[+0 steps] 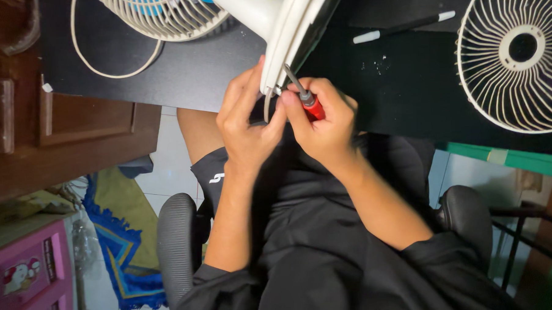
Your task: The person disassembles a small electric fan by removing the rear grille and then the front grille using a screwdriver. They then reassemble the fan by reattaching the front grille and securing it with screws.
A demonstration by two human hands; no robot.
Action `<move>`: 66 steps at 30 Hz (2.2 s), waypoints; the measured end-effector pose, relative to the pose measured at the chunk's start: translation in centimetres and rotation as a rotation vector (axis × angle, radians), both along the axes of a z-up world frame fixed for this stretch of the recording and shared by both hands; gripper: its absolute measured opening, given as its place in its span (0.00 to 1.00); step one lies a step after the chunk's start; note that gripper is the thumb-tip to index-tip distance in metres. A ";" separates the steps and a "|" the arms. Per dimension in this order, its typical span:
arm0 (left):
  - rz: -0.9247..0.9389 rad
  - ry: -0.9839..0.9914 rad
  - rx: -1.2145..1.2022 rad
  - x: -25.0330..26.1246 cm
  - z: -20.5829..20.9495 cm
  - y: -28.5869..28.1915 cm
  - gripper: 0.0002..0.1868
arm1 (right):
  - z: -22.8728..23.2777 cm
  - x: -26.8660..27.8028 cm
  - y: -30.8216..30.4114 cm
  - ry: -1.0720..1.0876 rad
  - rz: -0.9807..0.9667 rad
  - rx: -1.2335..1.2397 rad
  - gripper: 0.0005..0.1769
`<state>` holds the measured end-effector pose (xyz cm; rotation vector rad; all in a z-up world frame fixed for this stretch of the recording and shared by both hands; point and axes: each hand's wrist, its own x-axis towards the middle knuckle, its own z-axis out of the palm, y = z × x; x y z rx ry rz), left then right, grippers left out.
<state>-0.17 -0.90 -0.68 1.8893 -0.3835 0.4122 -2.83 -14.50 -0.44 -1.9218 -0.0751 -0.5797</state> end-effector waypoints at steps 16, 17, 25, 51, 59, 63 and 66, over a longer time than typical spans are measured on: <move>0.024 -0.008 -0.023 0.0 0.1 -0.3 0.31 | 1.2 -0.4 -1.1 0.127 0.085 0.067 0.08; 0.027 -0.012 -0.023 0.0 0.1 -0.3 0.31 | 1.4 -0.6 -1.4 0.109 0.114 0.091 0.11; 0.042 -0.024 -0.036 0.4 0.3 -0.8 0.30 | 4.4 -3.0 -5.8 0.213 0.187 0.035 0.13; 0.008 0.039 -0.134 1.0 0.0 -1.3 0.31 | 7.6 -3.8 -6.7 0.314 0.090 -0.299 0.13; 0.018 0.032 -0.109 0.9 0.0 -1.3 0.31 | 7.6 -3.9 -6.7 0.316 0.083 -0.331 0.14; 0.024 0.028 -0.103 1.0 0.1 -1.3 0.31 | 7.5 -4.0 -6.7 0.287 0.090 -0.333 0.13; 0.024 0.036 -0.108 1.0 0.2 -1.3 0.31 | 7.6 -3.9 -6.7 0.304 0.076 -0.337 0.13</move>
